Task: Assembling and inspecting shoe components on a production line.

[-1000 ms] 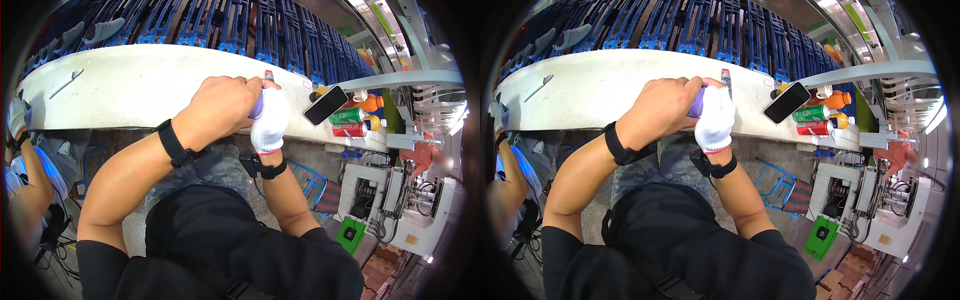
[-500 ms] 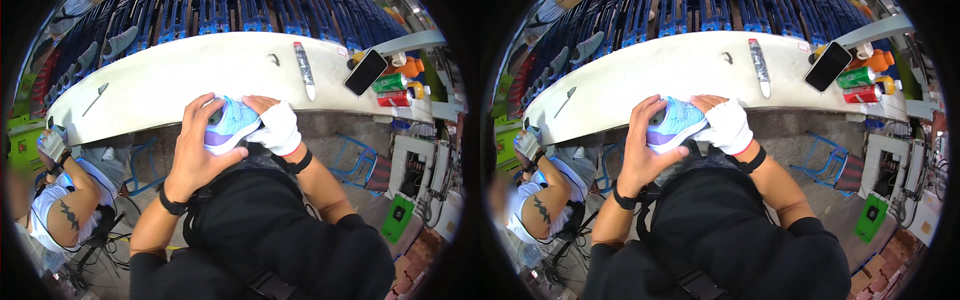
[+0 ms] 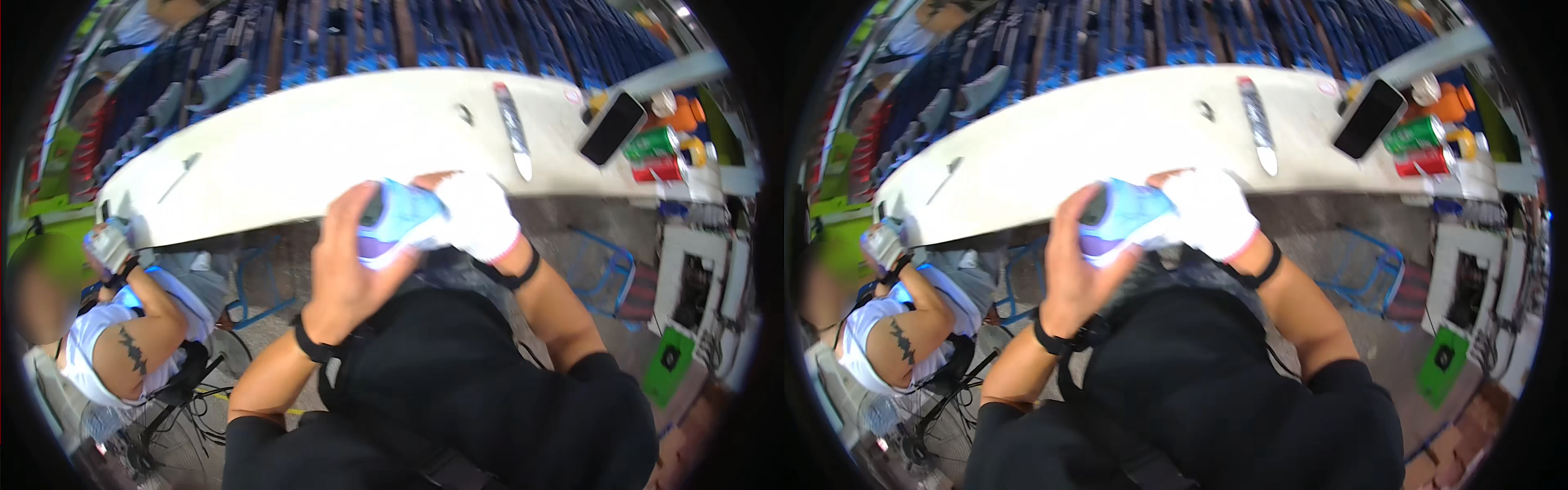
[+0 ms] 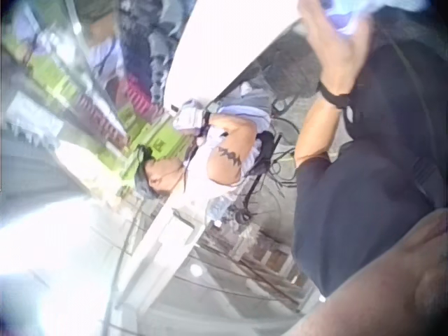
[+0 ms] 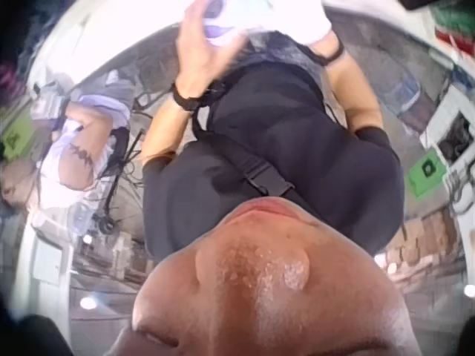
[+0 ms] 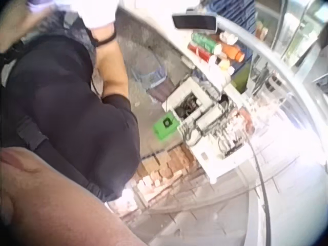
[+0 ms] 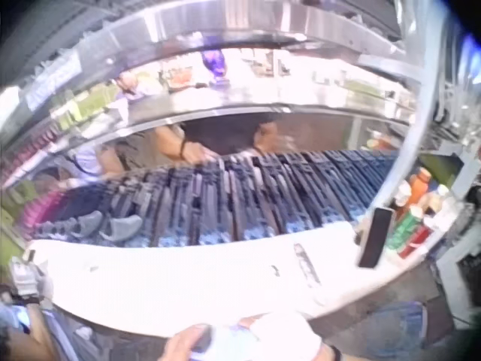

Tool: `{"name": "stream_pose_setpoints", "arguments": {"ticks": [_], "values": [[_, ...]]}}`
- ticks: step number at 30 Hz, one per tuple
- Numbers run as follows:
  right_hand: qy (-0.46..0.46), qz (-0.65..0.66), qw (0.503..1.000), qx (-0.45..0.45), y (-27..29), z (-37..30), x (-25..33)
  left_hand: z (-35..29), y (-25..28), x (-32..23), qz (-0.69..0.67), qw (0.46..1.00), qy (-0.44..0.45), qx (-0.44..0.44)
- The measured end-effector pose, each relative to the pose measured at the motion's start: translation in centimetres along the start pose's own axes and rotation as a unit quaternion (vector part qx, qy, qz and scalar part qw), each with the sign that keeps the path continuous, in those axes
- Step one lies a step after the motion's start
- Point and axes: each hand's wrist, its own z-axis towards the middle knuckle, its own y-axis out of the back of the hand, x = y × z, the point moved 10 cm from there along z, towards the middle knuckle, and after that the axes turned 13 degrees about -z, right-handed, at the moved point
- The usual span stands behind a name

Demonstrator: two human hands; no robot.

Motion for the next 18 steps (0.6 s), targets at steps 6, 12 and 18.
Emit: {"name": "stream_pose_setpoints", "arguments": {"ticks": [6,12,18], "values": [[-0.044,0.129,0.972,-0.19,8.5,-5.9,-0.8,5.3,-1.7,0.4,-0.278,0.954,0.067,0.087],[-0.213,0.237,0.932,-0.172,8.3,-9.3,-6.6,23.4,11.0,18.2,0.294,0.954,-0.059,-0.018],[-0.244,0.312,0.896,-0.199,7.1,-10.8,-7.9,27.7,34.4,43.1,0.518,0.837,0.174,0.044]]}}
